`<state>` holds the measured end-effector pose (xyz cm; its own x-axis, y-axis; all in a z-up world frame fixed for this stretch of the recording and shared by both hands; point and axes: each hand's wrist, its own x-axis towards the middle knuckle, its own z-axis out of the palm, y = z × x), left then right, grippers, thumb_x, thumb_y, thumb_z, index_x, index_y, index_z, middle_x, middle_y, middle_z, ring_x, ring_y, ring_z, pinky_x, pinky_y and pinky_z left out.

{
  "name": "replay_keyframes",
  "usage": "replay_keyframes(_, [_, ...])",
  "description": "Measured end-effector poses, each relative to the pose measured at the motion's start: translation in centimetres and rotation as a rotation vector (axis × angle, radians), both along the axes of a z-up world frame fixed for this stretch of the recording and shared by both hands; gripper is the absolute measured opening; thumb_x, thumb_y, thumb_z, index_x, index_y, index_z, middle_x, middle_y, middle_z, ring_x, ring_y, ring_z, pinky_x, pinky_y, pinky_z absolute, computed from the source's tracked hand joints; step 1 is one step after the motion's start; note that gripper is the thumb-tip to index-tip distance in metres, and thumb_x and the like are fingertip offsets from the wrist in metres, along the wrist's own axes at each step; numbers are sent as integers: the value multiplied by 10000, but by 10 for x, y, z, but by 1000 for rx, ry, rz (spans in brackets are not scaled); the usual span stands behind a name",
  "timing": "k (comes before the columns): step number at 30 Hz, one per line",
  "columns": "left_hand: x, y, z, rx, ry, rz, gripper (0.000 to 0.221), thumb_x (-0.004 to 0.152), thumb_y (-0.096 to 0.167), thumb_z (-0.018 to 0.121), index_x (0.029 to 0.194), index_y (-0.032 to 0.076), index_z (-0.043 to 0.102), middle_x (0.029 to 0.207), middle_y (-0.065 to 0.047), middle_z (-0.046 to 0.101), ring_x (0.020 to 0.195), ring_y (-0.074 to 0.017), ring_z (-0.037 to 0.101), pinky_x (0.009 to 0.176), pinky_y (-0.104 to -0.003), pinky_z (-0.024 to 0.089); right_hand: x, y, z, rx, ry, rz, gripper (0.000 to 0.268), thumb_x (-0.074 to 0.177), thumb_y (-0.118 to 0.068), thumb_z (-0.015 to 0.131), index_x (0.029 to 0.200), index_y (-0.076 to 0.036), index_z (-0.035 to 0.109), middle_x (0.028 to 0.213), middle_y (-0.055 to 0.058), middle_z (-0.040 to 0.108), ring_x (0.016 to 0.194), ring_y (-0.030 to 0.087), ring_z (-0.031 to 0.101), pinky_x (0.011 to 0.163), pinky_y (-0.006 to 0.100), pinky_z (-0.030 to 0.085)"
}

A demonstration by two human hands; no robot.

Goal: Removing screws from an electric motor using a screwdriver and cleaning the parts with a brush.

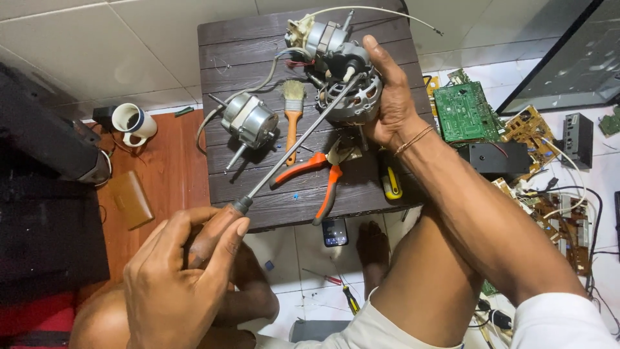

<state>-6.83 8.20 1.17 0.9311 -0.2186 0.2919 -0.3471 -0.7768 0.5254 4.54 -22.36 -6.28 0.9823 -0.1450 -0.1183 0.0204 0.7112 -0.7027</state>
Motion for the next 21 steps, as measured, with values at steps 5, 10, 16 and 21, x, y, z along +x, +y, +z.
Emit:
replay_keyframes(5, [-2, 0, 1, -2, -35, -21, 238, 801, 195, 838, 943, 35, 736, 688, -58, 679, 515, -179, 550, 484, -333, 437, 0, 0, 0, -9, -20, 71, 613, 763, -426, 751, 1162, 26, 639, 958, 128, 727, 709, 199, 714, 663, 326, 646])
replay_keyframes(10, [-3, 0, 2, -12, -28, -17, 225, 800, 175, 830, 934, 23, 733, 726, -63, 718, 531, -180, 581, 497, -333, 454, 1, -2, -2, -52, -30, 57, 628, 765, -438, 747, 1162, 33, 627, 924, 108, 704, 678, 171, 693, 641, 315, 638])
replay_keyframes(16, [-2, 2, 1, 9, -33, -16, 236, 802, 190, 840, 936, 26, 737, 674, -66, 672, 495, -170, 544, 452, -327, 422, -1, 3, 2, -68, 0, 32, 664, 744, -444, 742, 1191, 33, 626, 944, 124, 712, 679, 205, 703, 637, 323, 634])
replay_keyframes(21, [-3, 1, 1, 7, -27, -16, 239, 794, 187, 837, 937, 25, 734, 705, -63, 699, 521, -178, 573, 485, -332, 447, 0, 1, -5, -27, 8, 15, 546, 772, -395, 768, 1118, 5, 630, 933, 108, 705, 654, 159, 677, 595, 287, 611])
